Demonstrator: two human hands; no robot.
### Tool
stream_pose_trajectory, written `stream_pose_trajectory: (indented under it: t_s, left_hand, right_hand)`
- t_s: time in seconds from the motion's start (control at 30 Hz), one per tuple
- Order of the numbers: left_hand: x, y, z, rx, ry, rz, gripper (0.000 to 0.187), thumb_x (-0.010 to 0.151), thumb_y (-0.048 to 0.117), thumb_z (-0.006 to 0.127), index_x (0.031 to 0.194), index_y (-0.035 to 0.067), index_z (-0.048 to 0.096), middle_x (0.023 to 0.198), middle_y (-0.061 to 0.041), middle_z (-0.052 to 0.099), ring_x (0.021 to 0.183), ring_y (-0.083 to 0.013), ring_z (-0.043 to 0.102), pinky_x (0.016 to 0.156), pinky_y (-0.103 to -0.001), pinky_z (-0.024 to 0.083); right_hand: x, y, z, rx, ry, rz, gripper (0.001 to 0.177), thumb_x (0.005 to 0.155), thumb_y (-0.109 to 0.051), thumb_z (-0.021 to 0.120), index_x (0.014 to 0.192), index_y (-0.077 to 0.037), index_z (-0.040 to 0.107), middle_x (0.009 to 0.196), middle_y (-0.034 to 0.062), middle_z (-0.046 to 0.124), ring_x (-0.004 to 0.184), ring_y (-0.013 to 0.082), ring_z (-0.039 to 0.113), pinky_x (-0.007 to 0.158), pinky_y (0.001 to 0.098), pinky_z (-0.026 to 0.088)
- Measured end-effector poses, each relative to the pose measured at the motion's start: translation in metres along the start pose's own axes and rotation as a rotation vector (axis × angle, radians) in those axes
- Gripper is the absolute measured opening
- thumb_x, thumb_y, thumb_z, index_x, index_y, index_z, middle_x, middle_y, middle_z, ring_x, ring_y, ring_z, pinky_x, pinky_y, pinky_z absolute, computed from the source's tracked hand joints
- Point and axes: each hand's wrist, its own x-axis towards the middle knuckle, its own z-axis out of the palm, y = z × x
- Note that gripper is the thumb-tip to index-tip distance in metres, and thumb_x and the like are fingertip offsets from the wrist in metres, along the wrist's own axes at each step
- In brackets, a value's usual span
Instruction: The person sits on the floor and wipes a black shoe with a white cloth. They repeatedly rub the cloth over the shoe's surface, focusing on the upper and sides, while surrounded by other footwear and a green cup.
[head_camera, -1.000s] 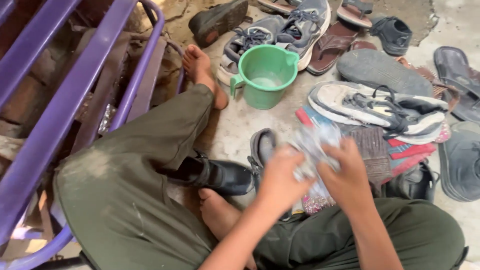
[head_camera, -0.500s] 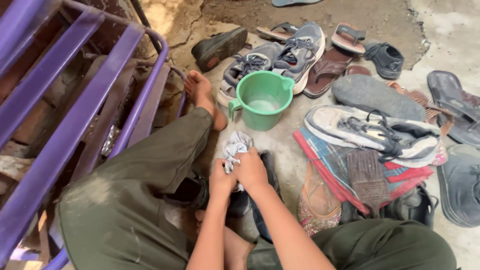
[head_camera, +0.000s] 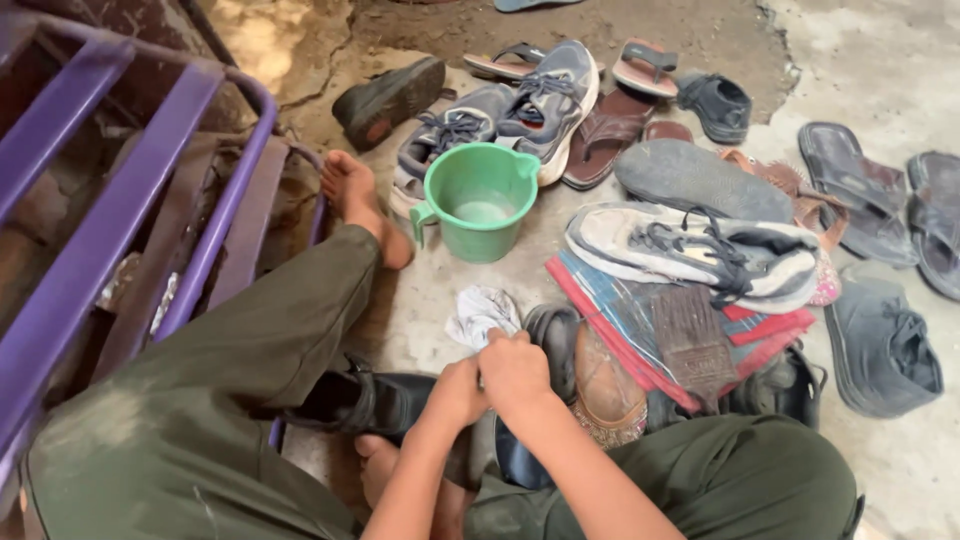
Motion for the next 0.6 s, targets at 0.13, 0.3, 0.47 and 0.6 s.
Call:
stream_pose_trajectory:
  t_s: [0.13, 0.3, 0.47, 0.6]
  left_hand:
    - [-0.001, 0.002, 0.0, 0.159, -0.108, -0.016, 0.035, 0.071, 0.021, 0.079, 0.097, -0.001, 0.073, 0.097, -0.028, 0.071, 0.096, -0.0462, 0.068, 0.083, -0.051, 0.055]
    - [-0.012, 0.024, -0.019, 0.245, -0.186, -0.066, 0.028, 0.07, 0.015, 0.078, 0.091, -0.004, 0.073, 0.094, -0.03, 0.07, 0.094, -0.0463, 0.068, 0.083, -0.05, 0.056]
    - [-0.015, 0.032, -0.024, 0.326, -0.278, -0.022, 0.021, 0.074, 0.013, 0.074, 0.088, -0.003, 0.074, 0.095, -0.029, 0.07, 0.096, -0.0445, 0.068, 0.084, -0.049, 0.056]
    - [-0.023, 0.04, -0.021, 0.47, -0.416, 0.057, 0.019, 0.071, 0.008, 0.072, 0.088, 0.0, 0.076, 0.098, -0.026, 0.071, 0.097, -0.0423, 0.068, 0.087, -0.048, 0.055]
  right_hand:
    - [-0.013, 0.009, 0.011, 0.008, -0.045, -0.06, 0.018, 0.078, -0.01, 0.07, 0.092, -0.003, 0.079, 0.119, 0.0133, 0.067, 0.102, 0.0357, 0.068, 0.077, 0.0412, 0.06]
    - [-0.024, 0.004, 0.009, 0.115, 0.01, -0.066, 0.03, 0.076, -0.008, 0.071, 0.104, 0.001, 0.072, 0.095, 0.0159, 0.074, 0.099, 0.0327, 0.07, 0.077, 0.0406, 0.059]
    - [-0.039, 0.008, 0.007, 0.157, 0.06, -0.11, 0.024, 0.075, -0.006, 0.069, 0.098, 0.0, 0.071, 0.094, 0.017, 0.074, 0.095, 0.0332, 0.071, 0.075, 0.0438, 0.059]
    - [-0.066, 0.009, 0.001, 0.252, -0.122, -0.1, 0.022, 0.076, -0.01, 0.071, 0.095, 0.002, 0.07, 0.095, 0.0206, 0.071, 0.091, 0.038, 0.071, 0.078, 0.0477, 0.057]
